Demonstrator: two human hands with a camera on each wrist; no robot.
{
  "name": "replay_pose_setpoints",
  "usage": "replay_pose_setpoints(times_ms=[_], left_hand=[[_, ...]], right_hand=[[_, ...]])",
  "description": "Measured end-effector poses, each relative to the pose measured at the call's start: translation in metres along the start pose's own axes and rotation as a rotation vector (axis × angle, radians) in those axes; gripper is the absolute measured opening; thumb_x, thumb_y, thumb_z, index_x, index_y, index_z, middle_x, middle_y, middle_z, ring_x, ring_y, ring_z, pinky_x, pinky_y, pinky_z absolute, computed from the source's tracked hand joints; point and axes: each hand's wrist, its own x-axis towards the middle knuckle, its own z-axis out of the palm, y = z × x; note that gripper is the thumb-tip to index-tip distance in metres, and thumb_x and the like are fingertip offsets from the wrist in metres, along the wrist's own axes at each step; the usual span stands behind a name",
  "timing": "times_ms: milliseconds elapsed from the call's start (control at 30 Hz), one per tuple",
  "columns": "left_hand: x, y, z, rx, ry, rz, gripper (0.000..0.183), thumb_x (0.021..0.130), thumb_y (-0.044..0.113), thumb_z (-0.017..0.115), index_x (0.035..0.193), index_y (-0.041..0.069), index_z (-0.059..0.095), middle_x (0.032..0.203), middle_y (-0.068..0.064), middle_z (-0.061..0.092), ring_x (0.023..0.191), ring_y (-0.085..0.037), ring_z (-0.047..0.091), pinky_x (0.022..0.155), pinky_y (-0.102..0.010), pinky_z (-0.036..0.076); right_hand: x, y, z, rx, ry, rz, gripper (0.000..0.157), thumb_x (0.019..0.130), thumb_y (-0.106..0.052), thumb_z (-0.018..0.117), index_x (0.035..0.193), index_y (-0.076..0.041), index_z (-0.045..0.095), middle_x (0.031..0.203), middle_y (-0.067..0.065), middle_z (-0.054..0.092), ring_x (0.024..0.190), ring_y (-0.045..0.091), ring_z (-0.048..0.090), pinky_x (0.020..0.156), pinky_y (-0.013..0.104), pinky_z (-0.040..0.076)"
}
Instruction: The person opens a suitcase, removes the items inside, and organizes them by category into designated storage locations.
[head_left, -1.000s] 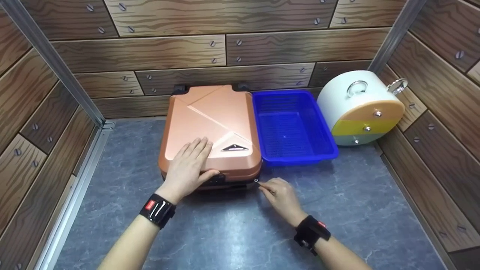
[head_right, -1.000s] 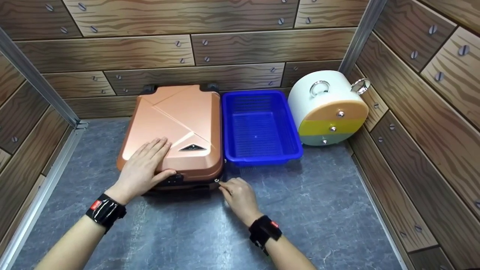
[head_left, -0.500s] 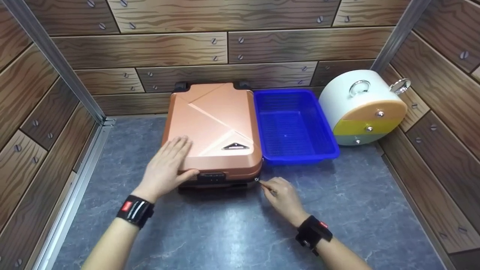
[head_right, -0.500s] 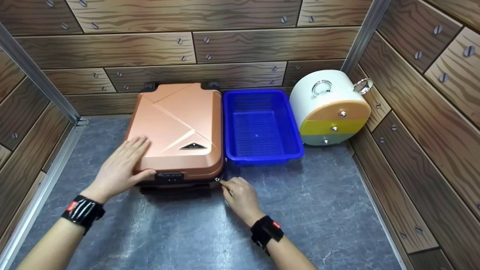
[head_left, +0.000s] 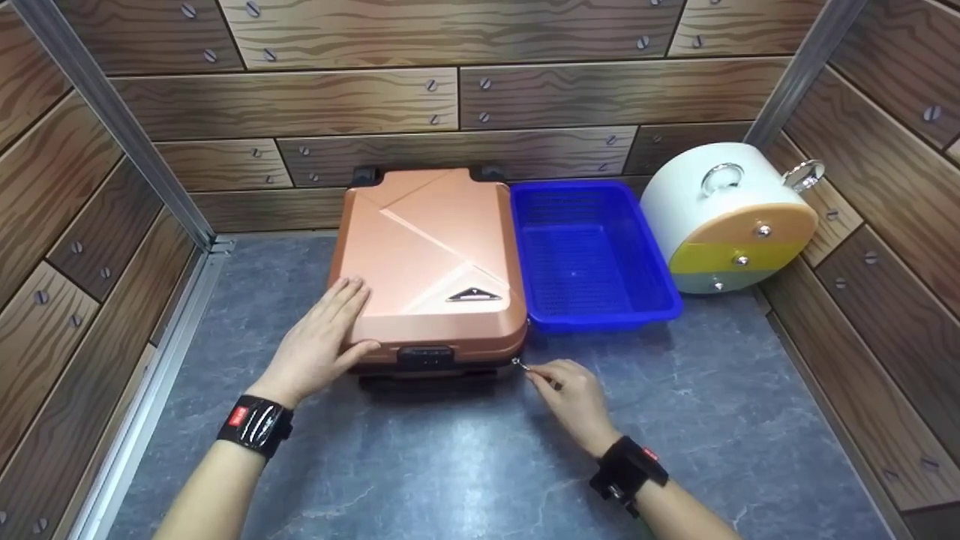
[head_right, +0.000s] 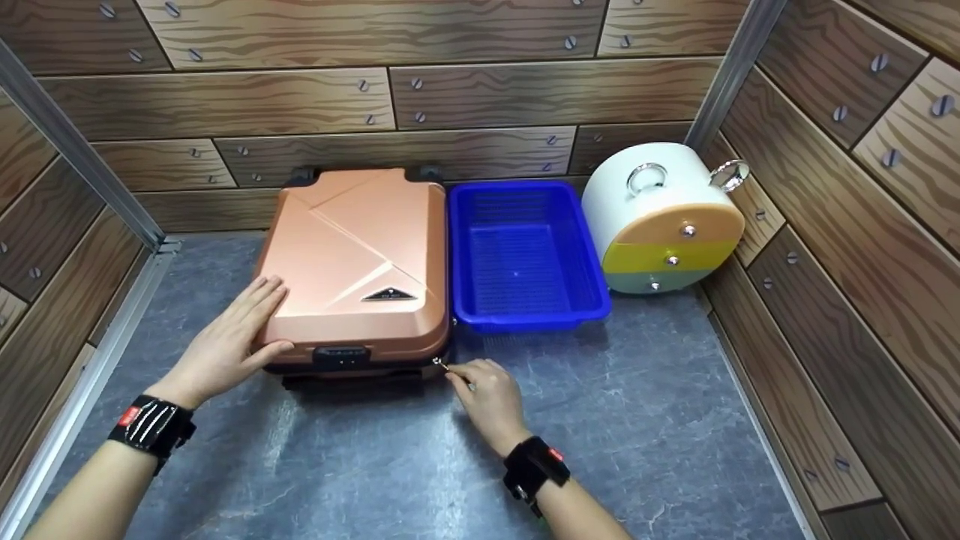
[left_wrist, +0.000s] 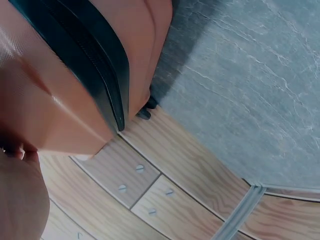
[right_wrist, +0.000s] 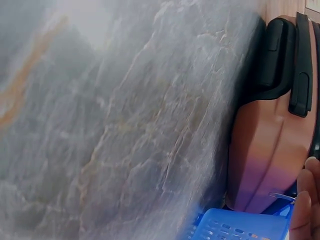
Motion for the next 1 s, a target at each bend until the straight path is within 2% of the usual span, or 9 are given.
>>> replay_pose_setpoints(times_ms=[133, 267, 367, 667, 1000], left_hand=[[0.001, 0.001, 0.0, 0.006, -0.004, 0.0, 0.085, 0.099, 0.057, 0.056, 0.161, 0.007, 0.028, 0.169, -0.01, 0.02, 0.156, -0.027, 0.014, 0.124, -0.046, 0.016], [0.0, 0.001, 0.001, 0.007, -0.005, 0.0, 0.084, 0.099, 0.056, 0.057, 0.162, 0.007, 0.027, 0.168, -0.01, 0.021, 0.156, -0.027, 0.014, 0.124, -0.046, 0.016], [0.0, 0.002, 0.001, 0.003, -0.001, -0.003, 0.084, 0.1, 0.055, 0.057, 0.162, 0.008, 0.027, 0.168, -0.01, 0.021, 0.156, -0.027, 0.014, 0.125, -0.045, 0.014], [-0.001, 0.002, 0.001, 0.007, -0.004, -0.002, 0.084, 0.1, 0.057, 0.054, 0.162, 0.008, 0.026, 0.169, -0.01, 0.019, 0.156, -0.027, 0.013, 0.125, -0.046, 0.014], [-0.001, 0.004, 0.001, 0.006, 0.004, 0.009, 0.083, 0.1, 0.053, 0.057, 0.161, 0.005, 0.027, 0.168, -0.012, 0.022, 0.156, -0.028, 0.014, 0.124, -0.046, 0.016]], right_hand=[[-0.001, -0.001, 0.0, 0.045, -0.018, 0.035, 0.015, 0.08, -0.004, 0.086, 0.094, -0.009, 0.082, 0.085, -0.004, 0.075, 0.075, 0.009, 0.067, 0.066, 0.024, 0.056], [-0.003, -0.005, 0.001, 0.103, -0.049, 0.109, 0.014, 0.082, -0.005, 0.085, 0.095, -0.009, 0.082, 0.087, -0.003, 0.075, 0.078, 0.009, 0.068, 0.07, 0.025, 0.058], [-0.004, -0.006, 0.003, 0.133, -0.057, 0.132, 0.014, 0.083, -0.004, 0.084, 0.096, -0.007, 0.082, 0.087, -0.002, 0.075, 0.078, 0.01, 0.068, 0.071, 0.027, 0.058], [-0.006, -0.01, 0.011, 0.14, -0.029, 0.105, 0.017, 0.082, -0.002, 0.084, 0.098, -0.006, 0.081, 0.085, -0.001, 0.075, 0.074, 0.013, 0.068, 0.066, 0.026, 0.057], [-0.007, -0.021, 0.024, 0.15, -0.017, 0.055, 0.018, 0.081, -0.004, 0.085, 0.098, -0.007, 0.082, 0.087, -0.001, 0.076, 0.076, 0.013, 0.069, 0.068, 0.025, 0.057]])
